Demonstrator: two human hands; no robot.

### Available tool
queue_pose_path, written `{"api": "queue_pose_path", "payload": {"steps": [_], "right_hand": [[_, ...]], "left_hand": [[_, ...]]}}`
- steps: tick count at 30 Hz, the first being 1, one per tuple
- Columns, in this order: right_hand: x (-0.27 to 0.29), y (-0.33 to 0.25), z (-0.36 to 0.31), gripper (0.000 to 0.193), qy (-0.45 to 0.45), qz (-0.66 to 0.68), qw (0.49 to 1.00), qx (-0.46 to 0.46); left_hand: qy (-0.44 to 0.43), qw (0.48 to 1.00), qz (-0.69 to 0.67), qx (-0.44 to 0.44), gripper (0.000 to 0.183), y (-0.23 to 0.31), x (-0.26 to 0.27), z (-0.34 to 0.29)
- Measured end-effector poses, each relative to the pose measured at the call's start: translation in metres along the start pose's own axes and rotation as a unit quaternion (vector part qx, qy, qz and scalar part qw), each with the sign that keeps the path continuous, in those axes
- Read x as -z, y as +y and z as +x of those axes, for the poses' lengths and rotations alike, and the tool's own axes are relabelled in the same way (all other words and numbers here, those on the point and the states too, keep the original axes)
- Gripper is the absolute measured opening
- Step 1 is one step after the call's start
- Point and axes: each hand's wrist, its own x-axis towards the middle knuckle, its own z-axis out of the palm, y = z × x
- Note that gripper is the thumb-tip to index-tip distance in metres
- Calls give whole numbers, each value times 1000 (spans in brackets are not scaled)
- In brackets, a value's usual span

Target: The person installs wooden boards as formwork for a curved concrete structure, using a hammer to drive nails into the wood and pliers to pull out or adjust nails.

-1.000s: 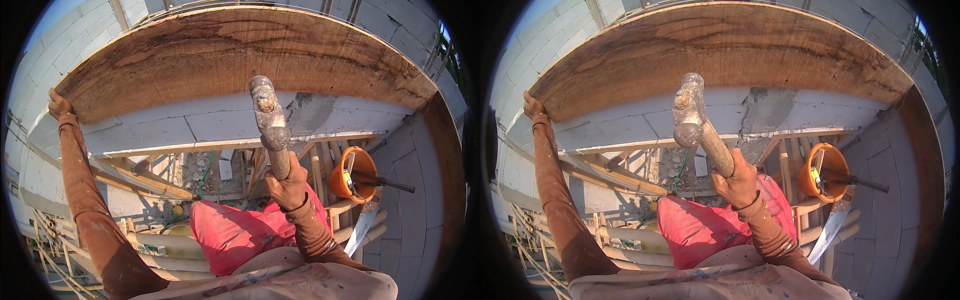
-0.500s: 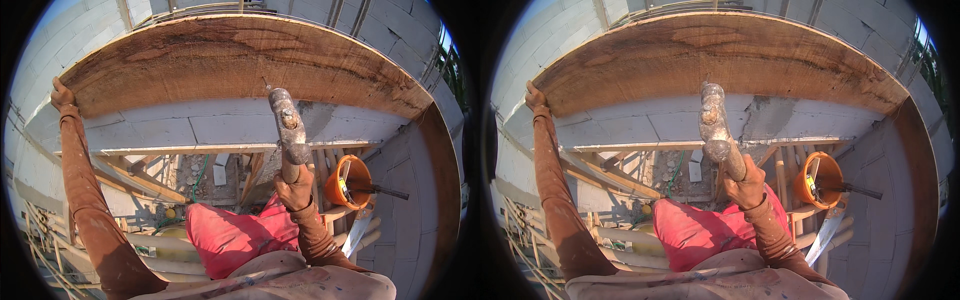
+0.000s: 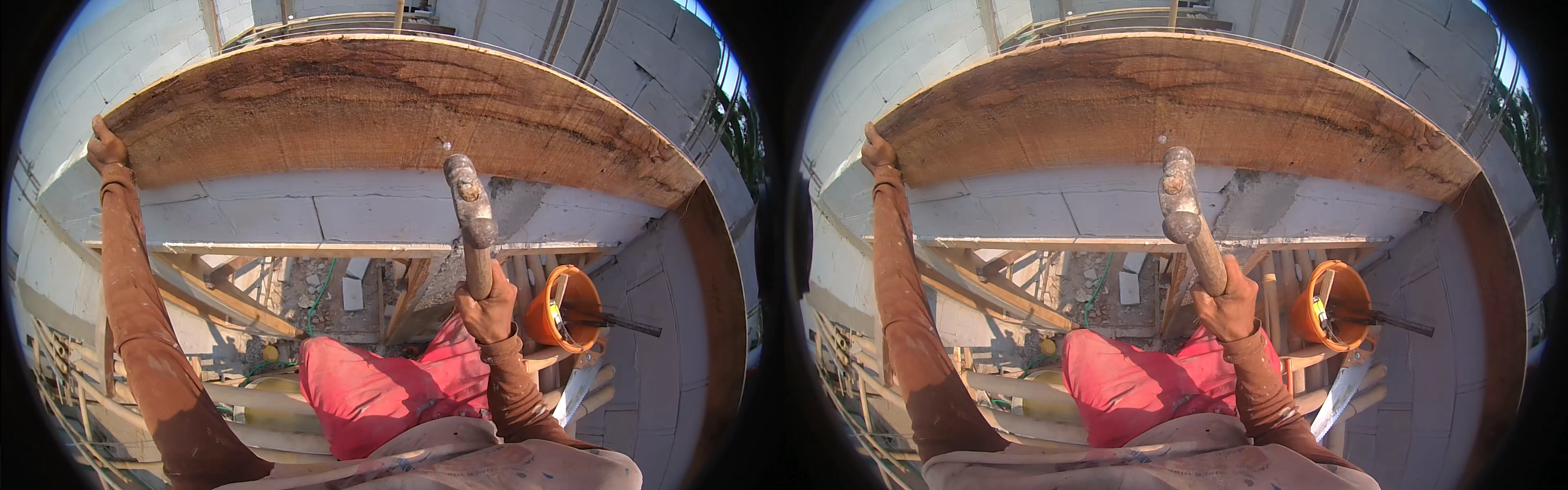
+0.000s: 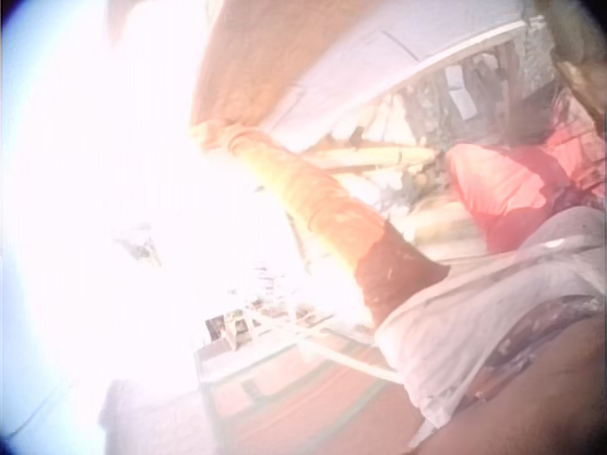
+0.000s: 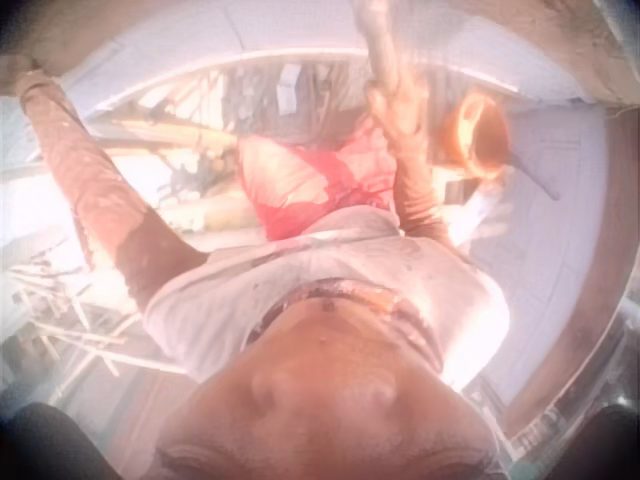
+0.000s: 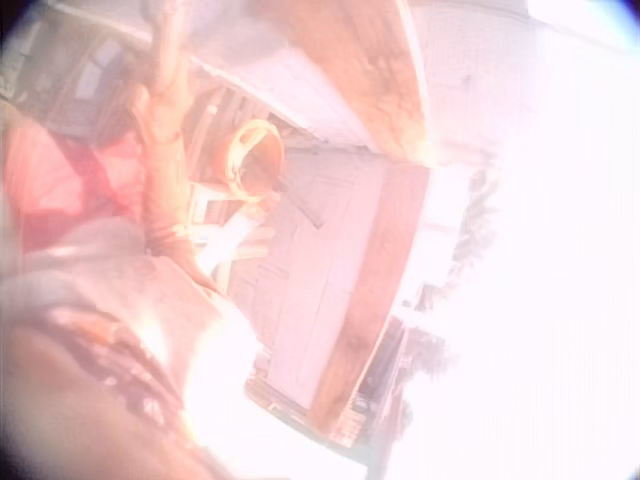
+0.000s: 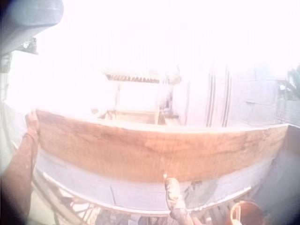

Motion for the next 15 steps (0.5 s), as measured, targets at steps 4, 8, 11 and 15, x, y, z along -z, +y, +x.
{"api": "queue_pose_path", "payload": {"steps": [4, 8, 11, 15], "right_hand": [[12, -17, -23, 21, 23, 56, 975, 215], [19, -26, -17, 18, 38, 101, 972, 209], [33, -57, 1, 14, -67, 22, 997, -18], [38, -49, -15, 17, 14, 7, 999, 47]], "left_hand": [[-8, 999, 35, -8, 77, -19, -21, -2], [-16, 999, 37, -8, 81, 6, 2, -4], [-33, 999, 37, 2, 80, 2, -4, -17], [-13, 998, 36, -43, 73, 0, -8, -10]]}}
